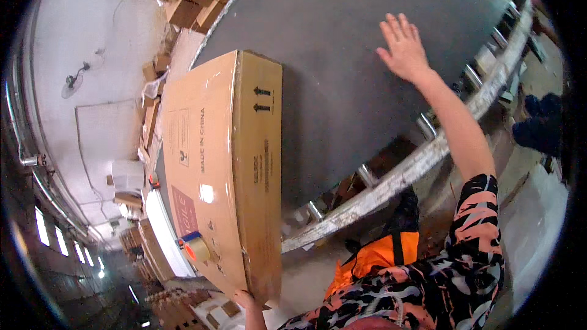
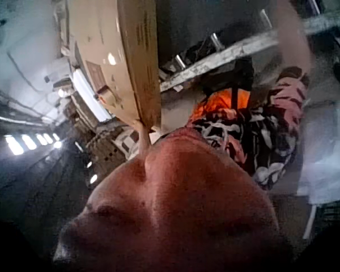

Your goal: The person places white foam sheets into a cardboard box on a conveyor belt, folds the flaps, and seals the box using a handheld tape dispenser. The process is repeated for multiple boxes throughout the clip.

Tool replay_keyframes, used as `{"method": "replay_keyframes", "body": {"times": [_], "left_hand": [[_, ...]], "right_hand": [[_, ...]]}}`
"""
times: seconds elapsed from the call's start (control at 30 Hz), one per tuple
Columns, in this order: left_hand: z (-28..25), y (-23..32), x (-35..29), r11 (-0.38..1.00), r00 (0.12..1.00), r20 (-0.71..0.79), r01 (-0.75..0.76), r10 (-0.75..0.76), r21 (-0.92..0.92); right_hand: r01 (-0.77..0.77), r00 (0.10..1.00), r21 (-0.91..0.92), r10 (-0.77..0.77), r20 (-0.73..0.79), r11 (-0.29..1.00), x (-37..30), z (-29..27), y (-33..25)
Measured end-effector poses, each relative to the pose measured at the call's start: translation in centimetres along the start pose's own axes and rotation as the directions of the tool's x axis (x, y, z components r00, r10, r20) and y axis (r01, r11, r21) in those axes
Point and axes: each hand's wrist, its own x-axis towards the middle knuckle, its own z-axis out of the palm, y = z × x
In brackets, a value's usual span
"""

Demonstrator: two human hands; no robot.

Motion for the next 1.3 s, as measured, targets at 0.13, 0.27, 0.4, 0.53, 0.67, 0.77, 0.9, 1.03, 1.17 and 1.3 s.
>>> {"method": "replay_keyframes", "body": {"times": [0.13,0.27,0.4,0.53,0.67,0.77,0.9,1.03,1.17,1.3], "left_hand": [[3.5,11.6,-8.0,0.951,0.952,-0.018,0.304,-0.306,-0.061],[5.1,14.1,-9.7,0.9,0.907,-0.017,0.415,-0.421,-0.134],[6.6,15.3,-9.2,0.874,0.881,-0.041,0.461,-0.472,-0.152],[8.2,17.0,-9.0,0.848,0.851,-0.087,0.498,-0.518,-0.18],[8.5,17.3,-8.8,0.838,0.832,-0.137,0.51,-0.538,-0.195],[8.1,16.5,-7.7,0.841,0.835,-0.141,0.502,-0.532,-0.204],[7.1,15.0,-7.5,0.851,0.84,-0.169,0.477,-0.515,-0.22],[6.6,14.0,-6.4,0.876,0.863,-0.195,0.42,-0.467,-0.238],[6.4,12.5,-5.5,0.897,0.884,-0.211,0.36,-0.416,-0.258],[6.3,10.6,-4.3,0.917,0.897,-0.285,0.245,-0.338,-0.316]], "right_hand": [[-0.026,0.992,-0.128,0.042,0.122,0.991,1.5,4.0,1.6],[0.008,0.985,-0.091,0.008,0.175,0.996,2.5,2.8,1.2],[0.031,0.981,-0.066,-0.018,0.193,0.997,3.0,3.1,1.2],[0.034,0.976,-0.053,-0.022,0.216,0.998,3.3,3.5,0.7],[0.071,0.978,-0.05,-0.06,0.198,0.996,3.0,3.7,0.3],[0.064,0.98,-0.041,-0.055,0.192,0.997,2.8,3.5,0.0],[0.06,0.984,-0.04,-0.053,0.168,0.997,2.7,3.7,-0.5],[0.051,0.991,-0.052,-0.044,0.123,0.997,2.5,3.9,-0.8],[0.05,0.996,-0.088,-0.044,0.077,0.995,2.0,4.2,-1.3],[0.045,0.999,-0.095,-0.044,0.014,0.994,1.6,4.8,-1.1]]}}
